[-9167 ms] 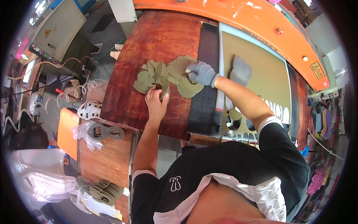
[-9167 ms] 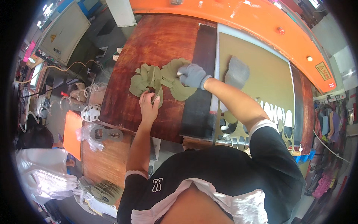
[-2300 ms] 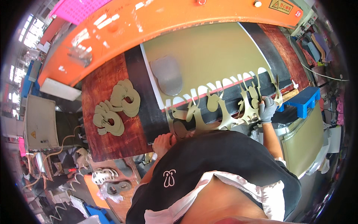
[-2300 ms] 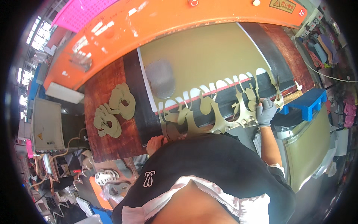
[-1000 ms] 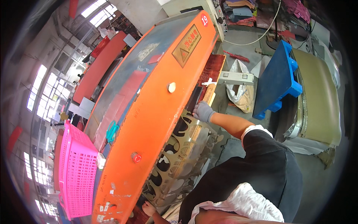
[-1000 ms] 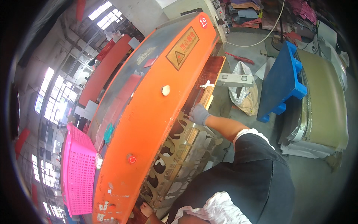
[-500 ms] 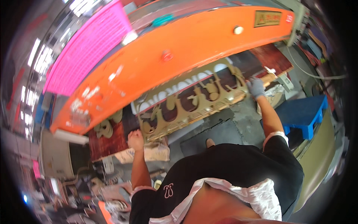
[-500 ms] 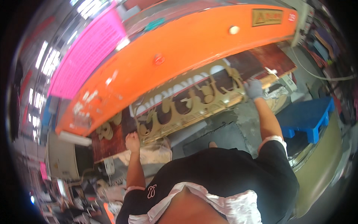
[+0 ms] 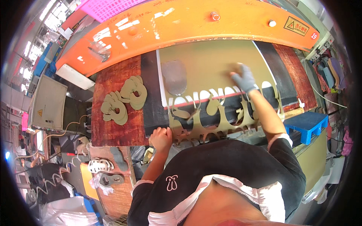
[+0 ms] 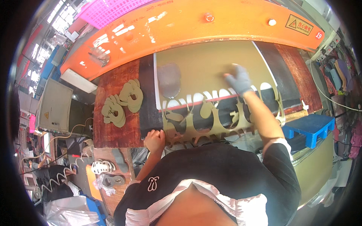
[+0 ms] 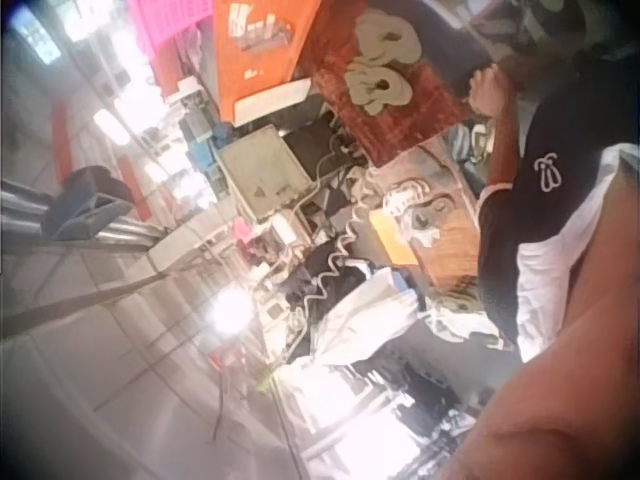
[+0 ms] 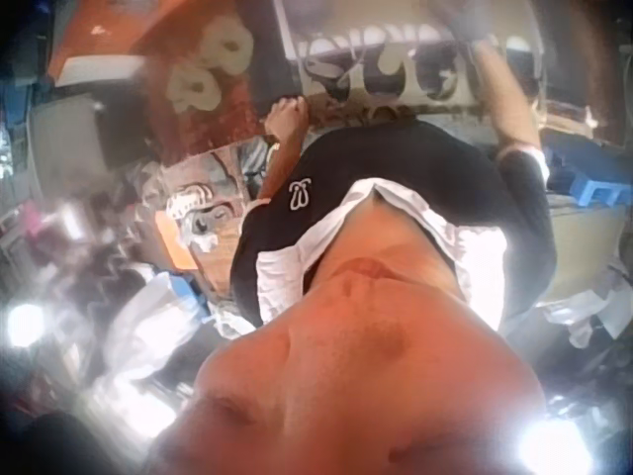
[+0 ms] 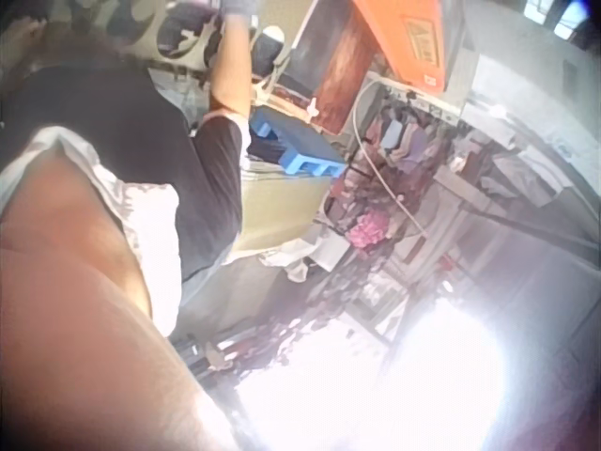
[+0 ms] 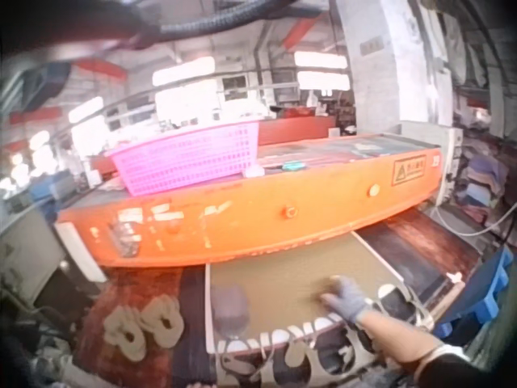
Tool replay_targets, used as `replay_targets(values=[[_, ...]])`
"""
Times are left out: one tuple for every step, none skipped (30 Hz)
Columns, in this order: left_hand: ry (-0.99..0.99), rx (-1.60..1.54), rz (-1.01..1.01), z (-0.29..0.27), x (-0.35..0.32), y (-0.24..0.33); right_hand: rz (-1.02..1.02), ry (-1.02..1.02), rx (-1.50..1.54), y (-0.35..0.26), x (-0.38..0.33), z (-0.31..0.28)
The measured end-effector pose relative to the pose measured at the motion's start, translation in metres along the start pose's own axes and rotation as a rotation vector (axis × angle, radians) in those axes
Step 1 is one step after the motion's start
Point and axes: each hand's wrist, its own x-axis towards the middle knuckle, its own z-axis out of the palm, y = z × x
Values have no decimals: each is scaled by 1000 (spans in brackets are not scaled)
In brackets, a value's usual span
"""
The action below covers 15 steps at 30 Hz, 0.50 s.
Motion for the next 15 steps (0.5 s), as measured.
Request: replay_targets(values=[[-27,-66,25,-16,-11,2,-36,-97,79,-31,3,17],[-95,-181,-47,-45,-45,4,-1,-200,89,-68,-17,30],[-241,-267,-161,-68,-71,4,-37,-292,63,-107,-38,43],[-89,-350,-139,-77,-69,-2,-39,-331,94,-144,-43,58],[-56,-382,-223,-84,-71,-7,-67,-485,25,-182,-39,77],[118,-437,-110,-69,-37,-21,-8,-527,15,-216,-9,101],[97,-420,-149,-48,1,-37,10,-537,-4,-247,22,125],[124,-445,-135,-30,21,-53,74,-692,-109,-273,36,146],[109,-472,-170,-8,44,-69,125,-768,-179,-296,47,168],[145,-472,-107,7,50,-85,184,-845,-249,-314,44,186],[156,-480,-71,19,52,-99,162,-820,-333,-329,38,202],[25,-326,-96,30,55,-111,143,-783,-422,-337,36,215],[75,-375,-59,34,48,-120,139,-832,-511,-342,32,225],[76,-412,-56,37,44,-129,145,-802,-474,-342,31,234],[100,-457,-50,36,36,-135,170,-858,-438,-342,27,241]])
